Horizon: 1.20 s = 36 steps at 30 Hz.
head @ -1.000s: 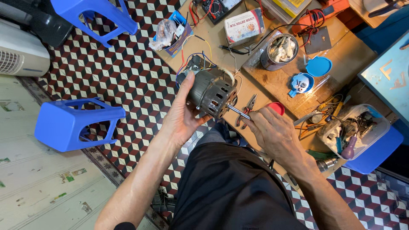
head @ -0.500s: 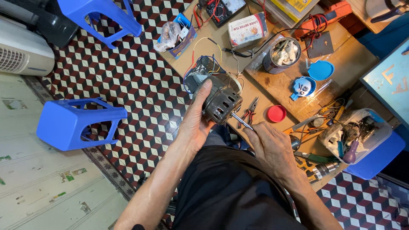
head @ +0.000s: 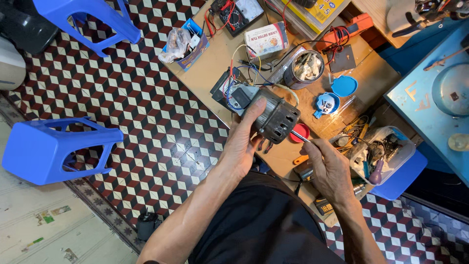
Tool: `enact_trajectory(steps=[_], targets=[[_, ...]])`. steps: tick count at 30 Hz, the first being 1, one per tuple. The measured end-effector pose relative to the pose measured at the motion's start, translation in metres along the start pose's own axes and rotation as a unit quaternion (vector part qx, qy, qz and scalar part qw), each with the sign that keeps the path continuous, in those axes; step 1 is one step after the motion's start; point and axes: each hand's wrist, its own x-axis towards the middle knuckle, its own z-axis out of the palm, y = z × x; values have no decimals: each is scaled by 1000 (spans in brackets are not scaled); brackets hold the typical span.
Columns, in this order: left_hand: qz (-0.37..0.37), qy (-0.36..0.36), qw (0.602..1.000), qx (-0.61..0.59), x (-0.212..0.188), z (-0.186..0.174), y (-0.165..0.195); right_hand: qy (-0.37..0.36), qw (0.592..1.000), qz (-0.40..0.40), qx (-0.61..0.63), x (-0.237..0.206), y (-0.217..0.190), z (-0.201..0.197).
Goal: The person disassembles a handheld vacuum cleaner on a workbench, removes the motor housing, and uses a screwdriver to adjust internal components. They then reassemble the unit and place it on the floor.
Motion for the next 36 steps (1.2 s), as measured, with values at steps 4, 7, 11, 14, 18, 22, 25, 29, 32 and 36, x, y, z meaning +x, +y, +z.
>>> enact_trajectory(steps=[4, 7, 11, 14, 18, 22, 25, 29, 32, 36], targets=[[-1, 7, 1000, 18, -1, 7, -1, 1, 1000, -5, 1, 0, 3, -6], [-6, 11, 1000, 20, -1, 8, -1, -12, 1000, 4, 4, 2, 6, -9], [-7, 9, 1000, 12, 0, 7, 0, -19, 997, 30, 65, 5, 9, -8], [2, 11, 1000, 1, 3, 6, 0, -19, 992, 63, 106, 7, 8, -5], [10, 15, 1000, -14, 6, 3, 2, -37, 964, 150, 215, 11, 4, -2], [10, 11, 999, -35, 6, -1, 8, -104, 824, 252, 496, 20, -2, -2], [16, 4, 999, -49, 6, -4, 13, -109, 863, 236, 433, 20, -8, -1], [25, 2, 999, -37, 5, -9, 18, -16, 998, -51, 14, 20, -19, 5], [18, 7, 1000, -20, 5, -14, 21, 57, 949, -285, -125, 21, -22, 8], [27, 8, 999, -30, 7, -15, 25, 4, 997, -79, -23, 22, -13, 8]])
